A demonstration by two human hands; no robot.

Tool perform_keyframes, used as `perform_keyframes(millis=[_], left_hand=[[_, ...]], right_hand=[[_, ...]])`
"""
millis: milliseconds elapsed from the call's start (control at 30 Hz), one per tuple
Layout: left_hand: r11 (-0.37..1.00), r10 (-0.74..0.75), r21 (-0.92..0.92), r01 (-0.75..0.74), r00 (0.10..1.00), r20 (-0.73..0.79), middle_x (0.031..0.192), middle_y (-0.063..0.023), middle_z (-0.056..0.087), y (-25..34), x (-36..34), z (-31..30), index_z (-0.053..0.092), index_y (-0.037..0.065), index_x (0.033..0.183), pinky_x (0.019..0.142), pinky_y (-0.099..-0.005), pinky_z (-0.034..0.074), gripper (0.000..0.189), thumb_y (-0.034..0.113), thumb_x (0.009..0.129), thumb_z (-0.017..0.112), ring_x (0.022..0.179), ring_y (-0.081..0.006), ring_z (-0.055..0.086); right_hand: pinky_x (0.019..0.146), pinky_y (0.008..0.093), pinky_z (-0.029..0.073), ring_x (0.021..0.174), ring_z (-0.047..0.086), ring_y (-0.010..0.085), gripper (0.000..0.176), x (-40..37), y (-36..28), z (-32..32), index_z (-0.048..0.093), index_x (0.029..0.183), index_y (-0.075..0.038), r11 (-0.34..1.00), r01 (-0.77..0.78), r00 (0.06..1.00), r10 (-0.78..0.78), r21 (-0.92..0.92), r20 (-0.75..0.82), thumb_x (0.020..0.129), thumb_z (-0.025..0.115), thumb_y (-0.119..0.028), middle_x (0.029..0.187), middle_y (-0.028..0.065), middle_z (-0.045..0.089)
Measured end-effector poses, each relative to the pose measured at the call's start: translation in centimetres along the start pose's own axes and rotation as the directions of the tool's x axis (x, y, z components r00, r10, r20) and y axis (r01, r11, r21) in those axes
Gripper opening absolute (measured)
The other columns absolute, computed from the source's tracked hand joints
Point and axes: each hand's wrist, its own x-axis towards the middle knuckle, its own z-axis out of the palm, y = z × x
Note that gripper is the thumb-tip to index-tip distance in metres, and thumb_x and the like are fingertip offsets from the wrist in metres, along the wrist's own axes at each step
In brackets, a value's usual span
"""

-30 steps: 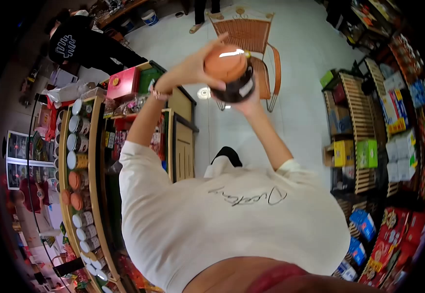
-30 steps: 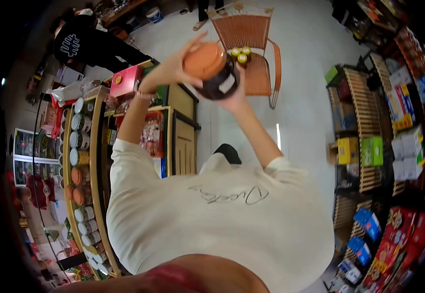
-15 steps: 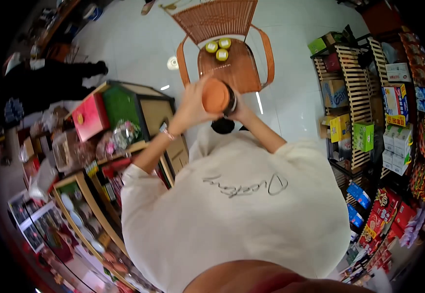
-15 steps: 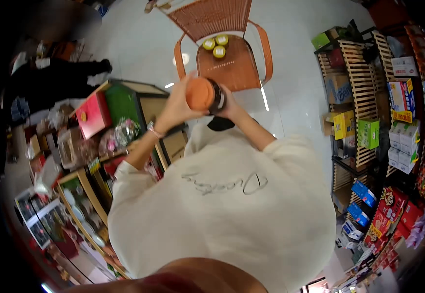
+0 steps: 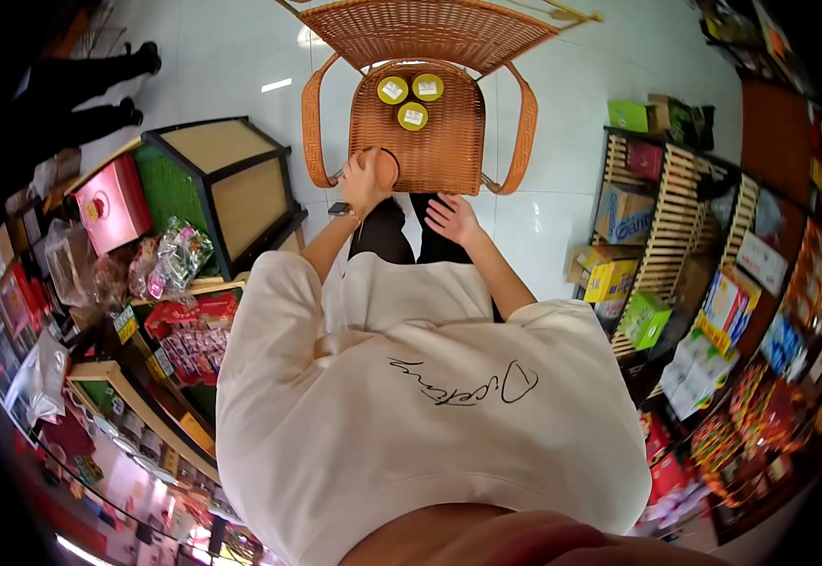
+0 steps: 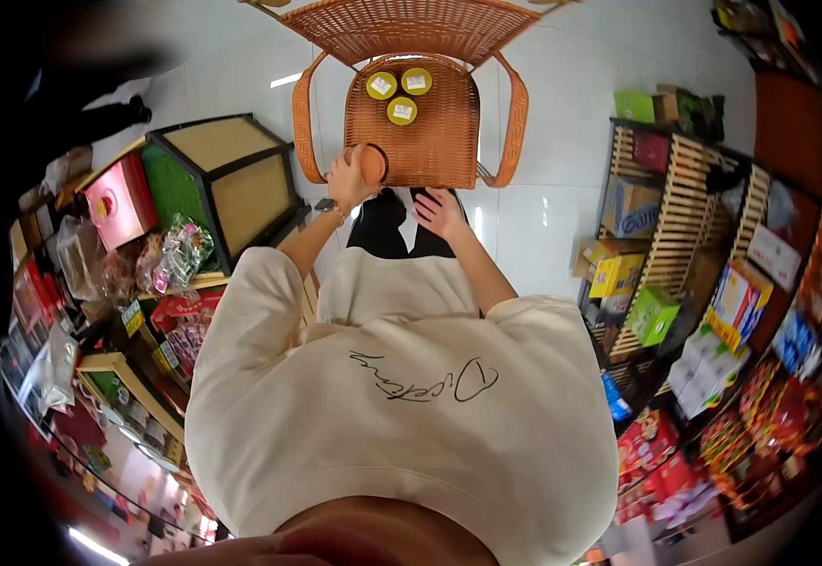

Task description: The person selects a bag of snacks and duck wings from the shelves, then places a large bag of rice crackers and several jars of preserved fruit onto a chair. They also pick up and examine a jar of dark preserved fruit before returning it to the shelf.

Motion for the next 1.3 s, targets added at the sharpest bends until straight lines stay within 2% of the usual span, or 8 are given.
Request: perform_keyframes(millis=[100, 267, 500, 800, 900, 1033, 1100, 1300], left_hand=[[0.993, -0.098, -0.074, 0.089, 0.988, -0.116, 0.125, -0.0154, 0.039, -1.4, 4.9, 3.2, 0.033, 0.026, 0.132, 0.080, -0.0513, 0.041, 0.095, 0.025, 0.049, 0.080, 0.113, -0.0365, 0.039], [0.989, -0.088, -0.135, 0.059, 0.972, -0.219, 0.126, -0.0146, 0.038, -3.1, 11.2, 6.0, 0.035, 0.027, 0.132, 0.086, -0.0490, 0.039, 0.093, 0.022, 0.050, 0.079, 0.111, -0.0372, 0.038], [0.986, -0.098, -0.154, 0.057, 0.956, -0.277, 0.124, -0.0178, 0.039, -3.9, 14.8, 9.1, 0.037, 0.019, 0.129, 0.092, -0.0475, 0.036, 0.087, 0.017, 0.053, 0.078, 0.112, -0.0391, 0.038], [0.948, -0.314, -0.008, 0.319, 0.930, -0.193, 0.135, -0.0252, 0.025, -0.2, 15.9, 9.0, 0.020, 0.019, 0.140, 0.091, -0.0529, 0.035, 0.104, 0.027, 0.055, 0.078, 0.124, -0.0396, 0.029], [0.953, -0.302, -0.040, 0.299, 0.939, -0.164, 0.140, -0.0282, 0.015, 1.3, 15.4, 7.9, 0.018, 0.015, 0.140, 0.097, -0.0530, 0.027, 0.095, 0.030, 0.063, 0.072, 0.130, -0.0405, 0.019], [0.970, -0.239, -0.116, 0.216, 0.935, -0.261, 0.139, -0.0298, 0.017, 2.6, 14.4, 7.5, 0.022, 0.004, 0.137, 0.099, -0.0517, 0.026, 0.085, 0.020, 0.066, 0.065, 0.128, -0.0433, 0.021], [0.956, -0.216, -0.264, 0.132, 0.922, -0.321, 0.138, -0.0307, 0.018, 3.3, 14.7, 5.7, 0.027, 0.003, 0.135, 0.099, -0.0504, 0.027, 0.082, 0.021, 0.066, 0.066, 0.126, -0.0443, 0.024], [0.990, 0.005, -0.135, -0.043, 0.963, -0.269, 0.132, -0.0221, 0.035, 2.4, 20.1, 5.0, 0.042, 0.010, 0.126, 0.093, -0.0433, 0.038, 0.067, 0.028, 0.067, 0.070, 0.118, -0.0380, 0.038]], right_hand=[[0.098, 0.0455, 0.038, 0.120, 0.039, 0.0291, 0.042, 3.5, -5.4, 2.3, 0.039, 0.127, -0.009, 0.997, 0.064, 0.998, -0.063, -0.050, 0.017, 0.090, 0.044, -0.026, 0.131, 0.0151, 0.040], [0.097, 0.0553, 0.033, 0.127, 0.027, 0.0356, 0.074, 10.2, -11.1, 6.7, 0.014, 0.139, -0.011, 0.982, 0.136, 0.990, -0.141, -0.128, -0.026, 0.085, 0.047, -0.048, 0.141, 0.0194, 0.020], [0.099, 0.0577, 0.025, 0.125, 0.030, 0.0324, 0.092, 12.6, -14.6, 13.0, 0.021, 0.136, -0.006, 0.964, 0.115, 0.993, -0.104, -0.238, 0.060, 0.074, 0.052, -0.065, 0.135, 0.0167, 0.028], [0.095, 0.0523, 0.030, 0.119, 0.036, 0.0279, 0.086, 16.8, -15.4, 11.5, 0.030, 0.129, -0.005, 0.968, -0.075, 0.997, 0.066, -0.239, -0.046, 0.072, 0.057, -0.063, 0.128, 0.0131, 0.037], [0.093, 0.0539, 0.030, 0.118, 0.037, 0.0275, 0.086, 16.5, -15.6, 12.7, 0.022, 0.132, -0.004, 0.891, 0.139, 0.989, -0.146, -0.432, 0.016, 0.074, 0.058, -0.056, 0.129, 0.0122, 0.036], [0.094, 0.0398, 0.036, 0.117, 0.040, 0.0273, 0.091, 18.0, -15.9, 13.2, 0.012, 0.135, -0.001, 0.768, 0.436, 0.896, -0.419, -0.470, 0.148, 0.073, 0.070, -0.034, 0.129, 0.0184, 0.035], [0.093, 0.0355, 0.037, 0.116, 0.040, 0.0272, 0.089, 18.7, -15.8, 13.6, 0.018, 0.134, 0.001, 0.667, 0.511, 0.834, -0.538, -0.542, 0.124, 0.071, 0.072, -0.031, 0.127, 0.0200, 0.037], [0.090, 0.0384, 0.040, 0.110, 0.045, 0.0329, 0.078, 17.9, -15.0, 15.4, 0.038, 0.125, 0.002, 0.255, 0.505, 0.573, -0.814, -0.825, 0.099, 0.065, 0.076, -0.029, 0.118, 0.0228, 0.043]])
